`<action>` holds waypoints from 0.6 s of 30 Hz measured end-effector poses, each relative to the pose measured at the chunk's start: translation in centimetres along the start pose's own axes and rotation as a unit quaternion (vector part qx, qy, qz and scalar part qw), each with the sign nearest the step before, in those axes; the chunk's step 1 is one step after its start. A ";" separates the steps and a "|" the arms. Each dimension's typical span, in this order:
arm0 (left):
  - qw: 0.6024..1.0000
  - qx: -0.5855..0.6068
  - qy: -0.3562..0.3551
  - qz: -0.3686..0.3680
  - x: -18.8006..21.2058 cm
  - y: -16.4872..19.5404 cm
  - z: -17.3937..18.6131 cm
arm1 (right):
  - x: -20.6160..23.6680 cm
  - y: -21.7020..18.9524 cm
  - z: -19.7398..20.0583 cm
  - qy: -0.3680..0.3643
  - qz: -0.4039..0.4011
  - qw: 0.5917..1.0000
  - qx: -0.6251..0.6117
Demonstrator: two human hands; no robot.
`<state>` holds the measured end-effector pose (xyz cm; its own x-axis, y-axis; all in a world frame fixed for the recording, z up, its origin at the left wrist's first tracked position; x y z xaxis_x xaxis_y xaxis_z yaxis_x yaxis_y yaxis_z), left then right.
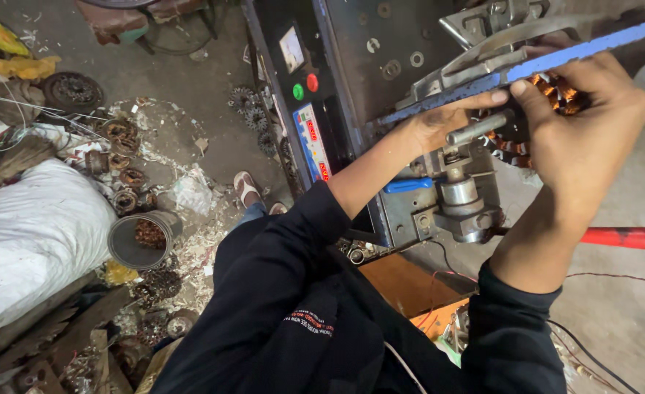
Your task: The person operates a coil winding machine to wind copper wire onto a motor stator. They repeatedly insert the stator, press a green button to start the machine, and remove the stator after each winding cycle.
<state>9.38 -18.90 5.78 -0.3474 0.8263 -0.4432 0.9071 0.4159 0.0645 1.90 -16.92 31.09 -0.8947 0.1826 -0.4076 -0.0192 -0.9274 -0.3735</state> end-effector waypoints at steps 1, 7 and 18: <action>0.998 -0.015 0.057 0.005 -0.1 -0.1 0.2 | 0.0 -0.1 0.0 0.002 0.014 1.000 -0.003; 0.992 0.026 0.114 -0.046 -0.7 -0.8 1.5 | -0.1 -0.1 0.0 -0.001 -0.014 1.000 -0.013; 0.995 0.020 0.080 -0.064 0.2 -0.9 1.6 | 0.1 0.2 -0.1 -0.002 0.010 1.000 -0.008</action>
<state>8.89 -19.71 4.19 -0.4914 0.8186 -0.2974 0.8606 0.5088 -0.0214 1.85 -17.04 30.90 -0.8963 0.1634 -0.4122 0.0058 -0.9252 -0.3794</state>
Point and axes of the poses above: each hand's wrist, its own x-axis away from the middle knuckle, its own z-axis out of the back of the hand, y = z × x, the point moved 2 cm from there along -x, towards the middle knuckle, and after that the axes turned 5 degrees about x, right-handed, at the moved point
